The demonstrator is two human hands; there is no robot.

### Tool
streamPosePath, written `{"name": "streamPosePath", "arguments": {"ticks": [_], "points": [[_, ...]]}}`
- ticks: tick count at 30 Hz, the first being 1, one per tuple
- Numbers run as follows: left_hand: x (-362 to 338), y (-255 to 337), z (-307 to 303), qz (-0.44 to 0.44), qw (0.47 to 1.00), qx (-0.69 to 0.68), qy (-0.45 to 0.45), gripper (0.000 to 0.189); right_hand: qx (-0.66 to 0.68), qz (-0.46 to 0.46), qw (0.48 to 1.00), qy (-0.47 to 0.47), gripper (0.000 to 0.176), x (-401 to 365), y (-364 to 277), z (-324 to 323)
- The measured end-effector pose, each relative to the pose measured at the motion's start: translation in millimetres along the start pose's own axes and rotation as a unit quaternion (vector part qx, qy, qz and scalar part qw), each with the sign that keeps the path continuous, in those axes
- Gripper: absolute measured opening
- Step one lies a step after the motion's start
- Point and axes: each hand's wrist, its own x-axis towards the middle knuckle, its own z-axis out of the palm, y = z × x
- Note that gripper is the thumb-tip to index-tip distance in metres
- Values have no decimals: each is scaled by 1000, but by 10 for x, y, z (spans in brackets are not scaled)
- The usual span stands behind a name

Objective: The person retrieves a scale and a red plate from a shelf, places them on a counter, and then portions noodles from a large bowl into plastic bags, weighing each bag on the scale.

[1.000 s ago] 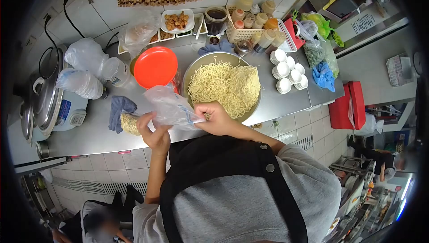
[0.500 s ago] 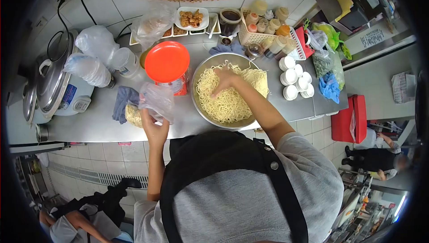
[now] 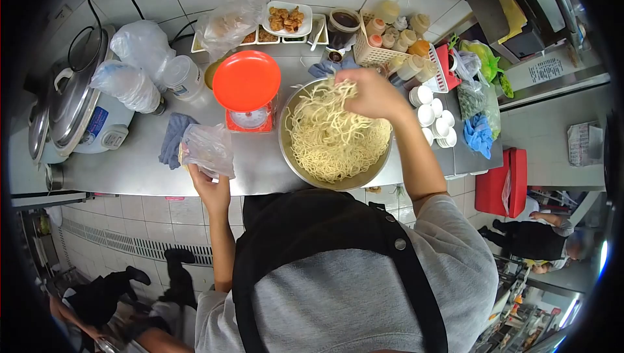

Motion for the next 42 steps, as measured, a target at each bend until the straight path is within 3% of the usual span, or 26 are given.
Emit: {"name": "streamPosePath", "arguments": {"ticks": [2,7,9,11,12,14,18,19,21,22,23,25,26,27,29,31,33,35,38,39,41,42], "points": [[4,21,11,6,1000,-4,-1,62,20,-69,995,74,33,-72,-42,-155],[41,86,108,2,1000,-17,-1,62,-15,-71,997,39,35,-144,74,119],[65,69,142,10,1000,-14,1,60,-91,-14,995,-22,50,-172,277,503],[69,34,150,15,1000,-10,1,59,-130,111,974,-149,66,-229,115,801],[74,10,148,16,1000,-6,-4,57,-131,110,974,-150,66,-317,115,1048],[84,-22,150,16,1000,-1,-12,56,-222,75,967,-100,76,-484,253,1577],[99,-62,179,5,1000,-16,-26,55,-196,5,980,-17,67,-519,574,1822],[91,-73,183,4,999,-21,-26,56,-196,6,981,-17,67,-461,596,1751],[83,-123,168,0,999,-20,-32,56,-63,117,991,0,60,-379,586,1584],[84,-145,169,-1,999,-19,-36,56,-104,79,989,76,56,-396,542,1586],[84,-156,186,0,999,-21,-36,56,-105,80,988,77,56,-431,509,1564],[90,-155,196,15,999,-16,-47,56,-119,-134,982,54,56,-516,426,1544],[91,-135,200,17,998,-15,-51,56,-132,-67,989,-24,53,-502,402,1496],[94,-102,227,30,998,-21,-48,59,-132,-67,989,-20,53,-456,392,1399],[124,-70,251,44,998,-28,-40,61,-105,25,990,-91,43,-332,329,1059],[107,-58,204,-4,998,-22,-64,68,-155,15,982,-111,38,-215,228,777],[122,-107,211,4,997,-28,-69,70,-226,190,930,-222,42,98,51,616],[128,-203,235,13,997,-39,-71,73,-148,150,970,-123,50,486,429,987],[115,-250,230,19,997,7,-78,73,-177,111,973,-97,50,770,633,1552],[114,-169,254,40,997,2,-72,72,-179,107,973,-97,50,765,668,1636],[123,-89,241,64,996,0,-63,72,-205,-54,967,-140,52,709,622,1721],[103,-72,207,54,997,-12,-50,72,-136,-43,972,-186,46,723,654,1686]]}}
